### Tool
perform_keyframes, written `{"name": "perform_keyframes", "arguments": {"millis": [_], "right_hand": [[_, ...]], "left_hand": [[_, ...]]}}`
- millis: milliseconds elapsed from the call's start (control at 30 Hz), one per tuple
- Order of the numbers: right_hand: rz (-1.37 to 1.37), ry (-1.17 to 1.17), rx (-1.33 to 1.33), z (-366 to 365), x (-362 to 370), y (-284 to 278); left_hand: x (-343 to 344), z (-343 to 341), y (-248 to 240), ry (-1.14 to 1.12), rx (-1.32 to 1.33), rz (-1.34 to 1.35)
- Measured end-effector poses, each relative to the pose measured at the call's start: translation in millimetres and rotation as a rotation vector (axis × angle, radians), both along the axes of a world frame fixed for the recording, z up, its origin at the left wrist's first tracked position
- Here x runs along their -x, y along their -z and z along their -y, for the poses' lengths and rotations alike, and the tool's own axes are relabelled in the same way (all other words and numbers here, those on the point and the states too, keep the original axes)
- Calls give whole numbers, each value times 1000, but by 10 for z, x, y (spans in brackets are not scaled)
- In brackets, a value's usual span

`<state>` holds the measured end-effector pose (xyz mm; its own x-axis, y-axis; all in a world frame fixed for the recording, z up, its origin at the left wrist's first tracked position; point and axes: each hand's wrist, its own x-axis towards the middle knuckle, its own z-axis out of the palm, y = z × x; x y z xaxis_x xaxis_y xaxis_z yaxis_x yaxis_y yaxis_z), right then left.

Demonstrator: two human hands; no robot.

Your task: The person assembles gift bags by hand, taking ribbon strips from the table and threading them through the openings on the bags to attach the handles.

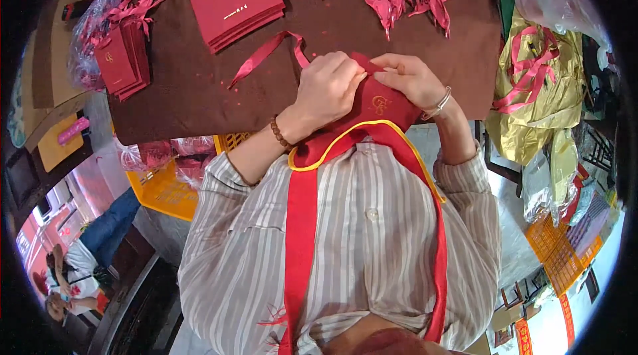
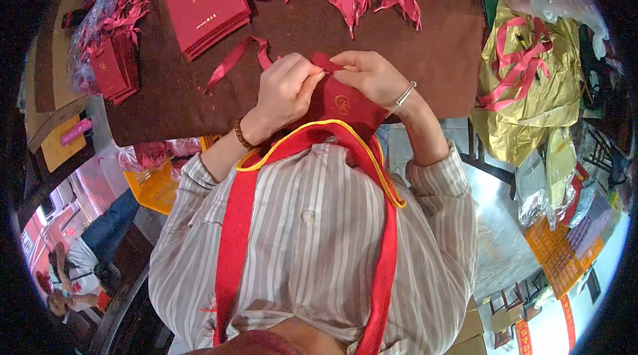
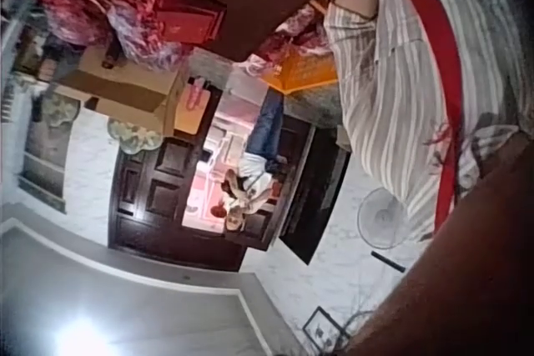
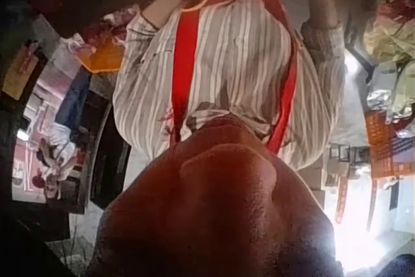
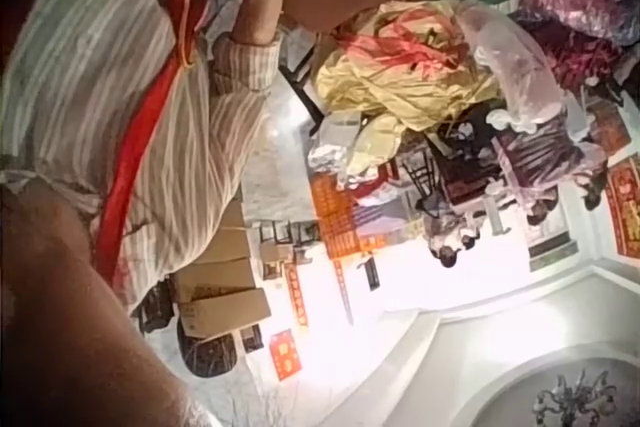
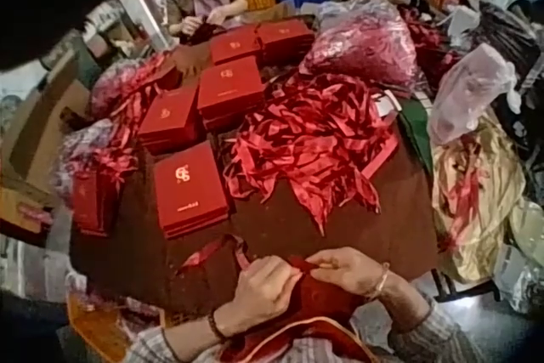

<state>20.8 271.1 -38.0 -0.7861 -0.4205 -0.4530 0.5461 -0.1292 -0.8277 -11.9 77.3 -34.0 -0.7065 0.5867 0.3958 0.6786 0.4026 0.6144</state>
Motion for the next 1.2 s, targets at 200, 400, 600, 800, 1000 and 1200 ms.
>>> {"name": "perform_keyframes", "arguments": {"millis": [200,400,600,800,1000,1200], "right_hand": [[-13,10,-114,-9,19,-28],[-145,-26,-282,25,-20,-29],[-375,-65,-530,95,-5,-164],[-552,-53,-626,180,-44,-246],[-520,46,-640,222,-140,-346],[-796,59,-961,236,-232,-330]], "left_hand": [[-13,-46,-39,5,65,-129],[-6,-86,-119,47,176,-203],[-20,-19,2,48,108,-148],[146,66,-152,14,89,52],[310,103,-215,189,160,326],[539,109,-210,330,80,681]]}}
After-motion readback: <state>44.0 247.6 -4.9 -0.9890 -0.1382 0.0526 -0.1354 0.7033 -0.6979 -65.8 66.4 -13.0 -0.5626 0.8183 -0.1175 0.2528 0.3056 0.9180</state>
